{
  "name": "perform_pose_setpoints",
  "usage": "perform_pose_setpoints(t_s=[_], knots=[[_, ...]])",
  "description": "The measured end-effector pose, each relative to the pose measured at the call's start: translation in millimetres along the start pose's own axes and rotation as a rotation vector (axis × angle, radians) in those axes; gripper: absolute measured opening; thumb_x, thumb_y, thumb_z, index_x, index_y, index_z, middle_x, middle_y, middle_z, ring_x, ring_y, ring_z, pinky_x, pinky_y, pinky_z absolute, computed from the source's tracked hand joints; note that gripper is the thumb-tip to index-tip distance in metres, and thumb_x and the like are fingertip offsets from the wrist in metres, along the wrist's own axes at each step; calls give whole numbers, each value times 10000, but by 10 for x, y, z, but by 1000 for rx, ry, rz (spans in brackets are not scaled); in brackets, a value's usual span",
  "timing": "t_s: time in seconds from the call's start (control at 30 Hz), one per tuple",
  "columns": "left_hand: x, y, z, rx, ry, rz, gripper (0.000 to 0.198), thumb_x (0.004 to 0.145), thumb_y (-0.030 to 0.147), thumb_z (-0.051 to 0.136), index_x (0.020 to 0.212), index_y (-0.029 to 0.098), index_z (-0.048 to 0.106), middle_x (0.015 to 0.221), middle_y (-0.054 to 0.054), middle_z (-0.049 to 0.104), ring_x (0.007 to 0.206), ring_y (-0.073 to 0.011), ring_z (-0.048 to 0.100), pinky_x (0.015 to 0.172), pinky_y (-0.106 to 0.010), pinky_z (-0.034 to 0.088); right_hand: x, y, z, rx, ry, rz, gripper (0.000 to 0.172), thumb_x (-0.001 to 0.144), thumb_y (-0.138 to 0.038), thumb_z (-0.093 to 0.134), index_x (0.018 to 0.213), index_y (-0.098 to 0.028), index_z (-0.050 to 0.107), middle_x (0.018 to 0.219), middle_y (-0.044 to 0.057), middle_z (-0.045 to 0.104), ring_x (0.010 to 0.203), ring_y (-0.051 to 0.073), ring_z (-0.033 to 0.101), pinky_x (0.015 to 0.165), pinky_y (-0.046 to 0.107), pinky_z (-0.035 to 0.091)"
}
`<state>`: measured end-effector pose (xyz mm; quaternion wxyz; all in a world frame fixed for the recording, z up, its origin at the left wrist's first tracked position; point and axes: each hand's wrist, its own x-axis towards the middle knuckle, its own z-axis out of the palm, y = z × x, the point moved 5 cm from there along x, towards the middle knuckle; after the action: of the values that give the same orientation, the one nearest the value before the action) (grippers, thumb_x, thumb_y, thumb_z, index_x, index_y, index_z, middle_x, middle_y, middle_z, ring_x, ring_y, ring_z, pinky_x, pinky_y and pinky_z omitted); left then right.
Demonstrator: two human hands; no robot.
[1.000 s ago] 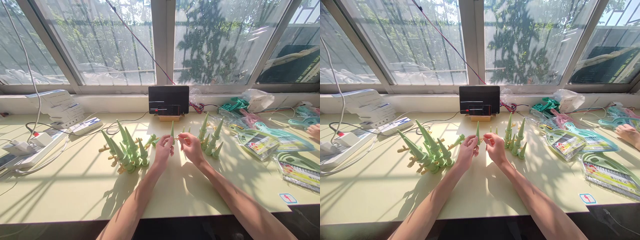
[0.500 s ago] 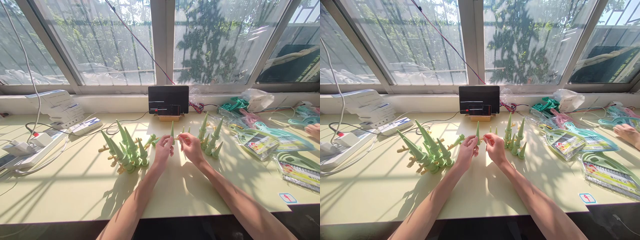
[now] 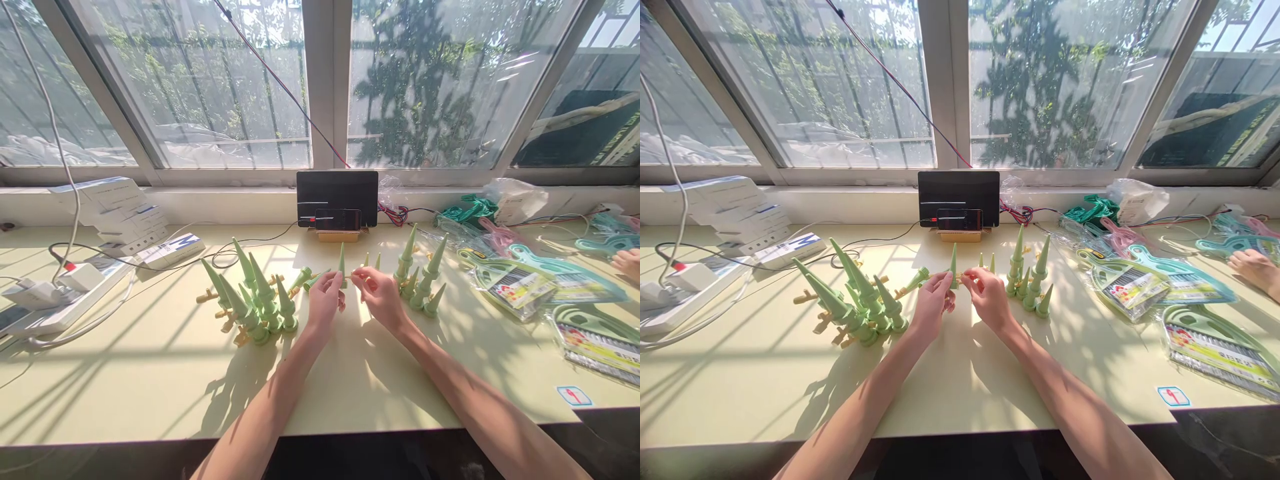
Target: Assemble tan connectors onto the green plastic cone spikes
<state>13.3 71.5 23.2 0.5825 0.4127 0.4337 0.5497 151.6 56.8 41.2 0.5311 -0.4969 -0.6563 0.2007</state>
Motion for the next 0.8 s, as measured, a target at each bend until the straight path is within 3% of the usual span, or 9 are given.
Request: perform_pose_setpoints(t_s=[0.3, 0.63, 0.8], knots=[[13, -28, -20, 12, 13, 17, 392, 727, 478, 777, 890, 154, 630, 742, 8, 576, 430, -34, 402, 406, -219, 328, -4, 15, 32, -35, -51, -21, 232, 936, -334, 548, 761, -198, 616, 647, 2, 612, 510, 131, 511, 558, 269, 401], [25, -62, -38, 33, 5, 50, 384, 735, 476, 782, 964, 183, 688, 958, -32, 628, 432, -10, 398, 412, -228, 340, 0, 101, 62, 94, -44, 115, 270, 884, -397, 562, 702, -198, 575, 610, 6, 579, 479, 135, 521, 489, 266, 413], [40, -90, -40, 46, -19, 52, 431, 731, 511, 787, 996, 182, 703, 739, 12, 585, 429, -29, 382, 427, -225, 324, 5, 115, 72, 202, -56, 199, 300, 858, -447, 593, 697, -194, 581, 583, -11, 562, 420, 132, 529, 448, 270, 419]])
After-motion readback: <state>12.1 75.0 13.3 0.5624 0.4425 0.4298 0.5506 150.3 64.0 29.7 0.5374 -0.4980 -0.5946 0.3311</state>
